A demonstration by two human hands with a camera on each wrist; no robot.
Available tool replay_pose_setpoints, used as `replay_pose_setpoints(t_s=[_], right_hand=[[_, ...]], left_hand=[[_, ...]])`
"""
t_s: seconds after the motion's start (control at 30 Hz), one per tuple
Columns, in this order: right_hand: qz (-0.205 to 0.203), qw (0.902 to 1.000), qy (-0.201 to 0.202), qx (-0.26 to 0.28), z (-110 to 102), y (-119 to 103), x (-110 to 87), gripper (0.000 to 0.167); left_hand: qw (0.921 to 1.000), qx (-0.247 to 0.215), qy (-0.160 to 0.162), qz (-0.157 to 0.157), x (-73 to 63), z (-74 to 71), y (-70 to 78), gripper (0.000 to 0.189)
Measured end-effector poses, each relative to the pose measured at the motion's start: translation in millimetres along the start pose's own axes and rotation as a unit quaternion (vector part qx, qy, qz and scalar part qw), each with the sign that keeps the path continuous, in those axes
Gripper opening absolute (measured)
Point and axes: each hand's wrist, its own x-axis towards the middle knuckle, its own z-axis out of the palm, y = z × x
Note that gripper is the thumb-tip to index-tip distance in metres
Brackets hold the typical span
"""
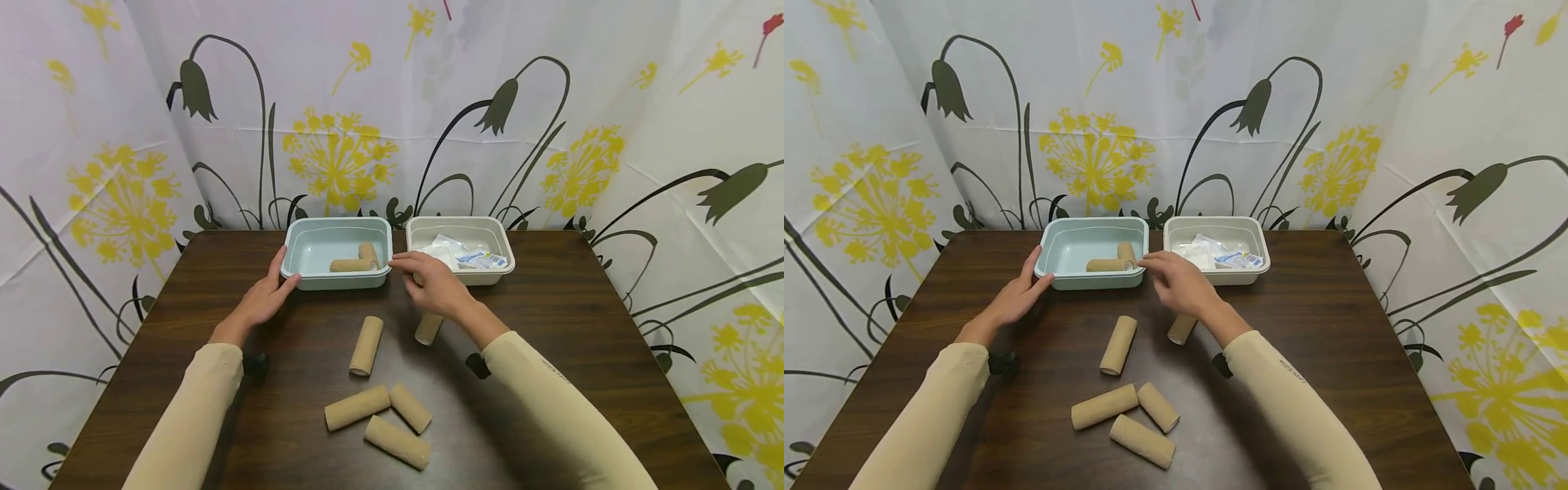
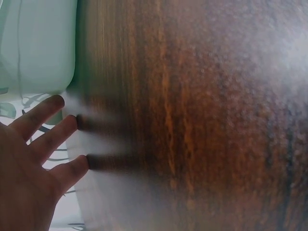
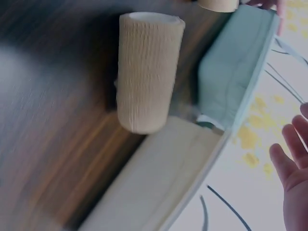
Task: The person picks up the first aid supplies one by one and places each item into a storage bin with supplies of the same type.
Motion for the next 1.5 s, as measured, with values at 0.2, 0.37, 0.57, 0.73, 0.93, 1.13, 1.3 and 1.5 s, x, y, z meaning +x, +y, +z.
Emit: replay_pose_setpoints(t_s=[0.2, 0.37, 0.57, 0.73, 0.93, 1.13, 1.3, 1.5], right_hand=[[-0.017, 0.9997, -0.019, -0.005, -24.1, 2.2, -23.0, 0.035], [-0.012, 0.9987, -0.043, -0.025, -30.4, 10.4, -43.2, 0.035], [-0.002, 0.9951, -0.087, -0.045, -18.2, 23.5, -64.9, 0.034], [-0.007, 0.9896, -0.13, -0.061, 0.3, 35.3, -77.8, 0.038], [-0.012, 0.9832, -0.159, -0.089, 14.6, 42.1, -88.2, 0.045], [-0.007, 0.9818, -0.163, -0.096, 20.9, 43.8, -90.5, 0.047], [-0.008, 0.9826, -0.156, -0.099, 23.2, 45.0, -90.2, 0.046], [-0.024, 0.985, -0.14, -0.097, 25.6, 48.3, -89.1, 0.045]], left_hand=[[1.0, -0.002, 0.001, 0.005, -0.3, -0.5, -0.5, 0.077], [1.0, -0.002, -0.002, -0.001, -2.0, -1.1, -0.7, 0.077], [1.0, -0.004, 0.0, -0.004, -2.0, -0.4, -0.9, 0.078], [1.0, -0.002, 0.002, -0.005, -1.3, 0.4, -2.1, 0.078], [0.9999, -0.007, -0.003, -0.011, 0.2, 1.0, -2.5, 0.078], [0.9999, -0.006, -0.005, -0.014, -0.3, 0.7, -2.6, 0.077], [0.9999, -0.006, -0.006, -0.014, -0.9, 0.7, -2.5, 0.077], [0.9999, -0.007, -0.001, -0.011, -1.9, 0.0, -0.8, 0.078]])
